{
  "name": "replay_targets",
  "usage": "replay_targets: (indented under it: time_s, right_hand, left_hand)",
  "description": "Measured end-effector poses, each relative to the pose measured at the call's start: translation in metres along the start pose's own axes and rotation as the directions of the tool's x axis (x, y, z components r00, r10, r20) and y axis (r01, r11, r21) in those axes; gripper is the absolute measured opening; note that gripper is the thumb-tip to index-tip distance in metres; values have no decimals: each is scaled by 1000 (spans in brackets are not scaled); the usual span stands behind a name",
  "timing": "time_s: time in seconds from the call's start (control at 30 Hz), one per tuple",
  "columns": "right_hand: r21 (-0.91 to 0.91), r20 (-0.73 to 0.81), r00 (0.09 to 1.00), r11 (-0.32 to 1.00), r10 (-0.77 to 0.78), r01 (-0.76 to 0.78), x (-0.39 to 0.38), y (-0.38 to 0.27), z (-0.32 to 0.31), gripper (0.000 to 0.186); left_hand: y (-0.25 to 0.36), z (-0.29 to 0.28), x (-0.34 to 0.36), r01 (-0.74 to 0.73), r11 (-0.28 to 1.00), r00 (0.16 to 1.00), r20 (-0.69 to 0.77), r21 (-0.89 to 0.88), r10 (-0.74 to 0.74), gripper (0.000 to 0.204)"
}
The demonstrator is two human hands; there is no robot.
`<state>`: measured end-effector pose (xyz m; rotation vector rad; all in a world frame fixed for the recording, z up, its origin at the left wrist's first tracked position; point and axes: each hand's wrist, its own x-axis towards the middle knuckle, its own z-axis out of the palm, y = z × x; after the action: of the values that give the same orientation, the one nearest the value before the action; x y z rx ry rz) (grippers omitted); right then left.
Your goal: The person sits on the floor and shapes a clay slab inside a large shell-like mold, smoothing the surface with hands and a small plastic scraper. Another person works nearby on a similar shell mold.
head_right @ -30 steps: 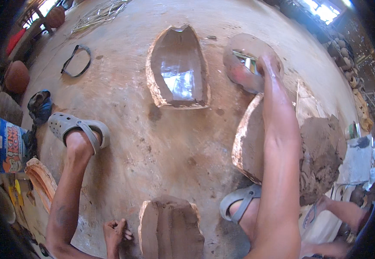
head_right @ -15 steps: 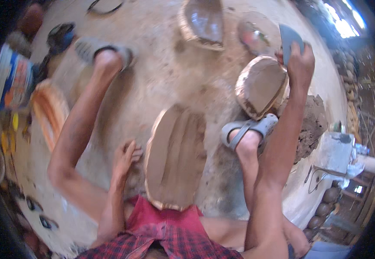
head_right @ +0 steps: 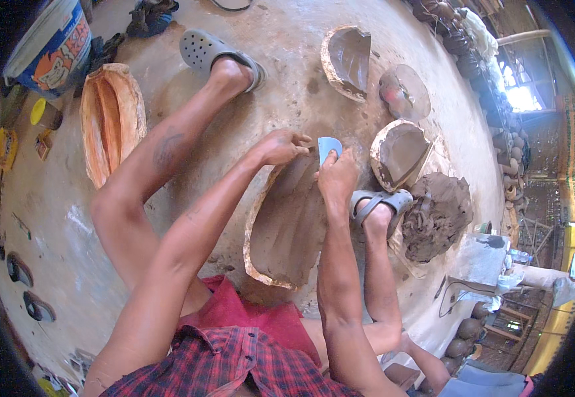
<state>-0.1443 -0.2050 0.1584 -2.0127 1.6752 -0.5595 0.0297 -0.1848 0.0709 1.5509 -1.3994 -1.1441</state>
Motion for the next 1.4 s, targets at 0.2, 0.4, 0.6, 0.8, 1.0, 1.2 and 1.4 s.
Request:
replay_targets:
  time_s: [0.2, 0.4, 0.6, 0.8, 1.0, 1.2, 1.4]
  right_hand:
    - [-381, -111, 964, 906, -241, 182, 8, 25, 27, 32]
    - [-252, -6, 988, 956, -155, 149, -5, 38, 37, 33]
    - [-250, 18, 984, 952, -178, 177, -18, 34, 40, 31]
    - [-189, 142, 969, 955, -203, 227, -38, 16, 40, 27]
    - [-223, 500, 839, 904, -215, 365, -81, -4, 30, 28]
    - [-247, 194, 922, 894, -334, 375, -61, -1, 27, 27]
    - [-153, 395, 835, 869, -383, 471, -61, 9, 30, 23]
  left_hand:
    - [-3, 14, 13, -21, 999, 998, -58, 33, 23, 38]
    - [-7, 18, 5, -22, 991, 991, -133, -131, 4, 26]
    - [-20, 17, -12, -73, 929, 977, -213, -362, -6, 20]
    - [-35, 21, -37, -158, 820, 949, -315, -550, -28, 13]
    - [-38, 24, -93, -289, 368, 803, -433, -884, -409, 22]
    - [-15, 71, -202, -416, -12, 536, -235, -909, -811, 29]
    - [1, 133, -256, 86, 217, 332, -177, -972, -927, 48]
